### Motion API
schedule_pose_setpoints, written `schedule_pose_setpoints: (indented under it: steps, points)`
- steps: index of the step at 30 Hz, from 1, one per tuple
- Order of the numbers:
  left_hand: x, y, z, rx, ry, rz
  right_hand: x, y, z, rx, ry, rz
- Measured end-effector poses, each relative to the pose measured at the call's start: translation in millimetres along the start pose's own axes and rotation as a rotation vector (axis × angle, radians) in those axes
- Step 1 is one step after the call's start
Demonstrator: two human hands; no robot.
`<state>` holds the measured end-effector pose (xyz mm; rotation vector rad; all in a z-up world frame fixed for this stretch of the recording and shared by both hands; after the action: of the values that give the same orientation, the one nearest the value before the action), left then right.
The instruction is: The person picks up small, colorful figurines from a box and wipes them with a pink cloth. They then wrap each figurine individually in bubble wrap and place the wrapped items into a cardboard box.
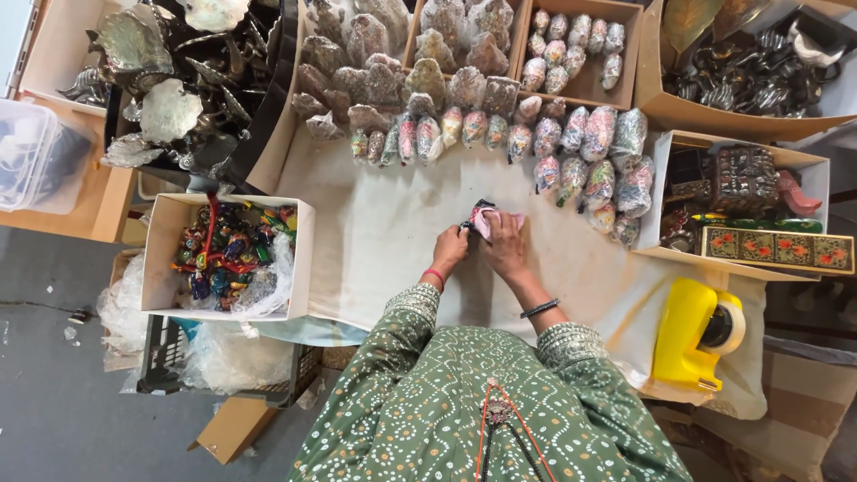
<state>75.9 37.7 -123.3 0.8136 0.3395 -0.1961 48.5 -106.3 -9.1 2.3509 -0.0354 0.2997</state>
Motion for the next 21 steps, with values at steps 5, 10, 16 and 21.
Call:
schedule_pose_setpoints:
  steps: [5,10,16,21]
  points:
    - [-10.4,1.7,6.1,-0.067,0.088,-0.102,-5.2,8.7,17.8,0.013,-0.162,-0.026]
    - [5.0,-24.3,-20.0,0.091,0.028,-0.042,7.3,12.2,14.9,-0.326,-0.060,-0.224]
    - [7.7,-19.5,-14.6,-0.141,0.020,-0.063,17.7,62.8,31.8,-0.126,-0.413,-0.136]
    - [10.7,-4.3,17.4,-0.323,-0.080,-0.033,35.0,16.5,35.6,0.152,0.078,0.122]
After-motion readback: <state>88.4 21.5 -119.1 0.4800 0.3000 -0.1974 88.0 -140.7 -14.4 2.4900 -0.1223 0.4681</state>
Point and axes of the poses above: each hand's wrist, its own x-axis towards the middle knuckle, its own y-axis out of the back of the hand, z = x × y, the point moved 6 cm from there along x, towards the middle knuckle, and after that the axes turned 13 degrees about x, right-handed, at the moved point
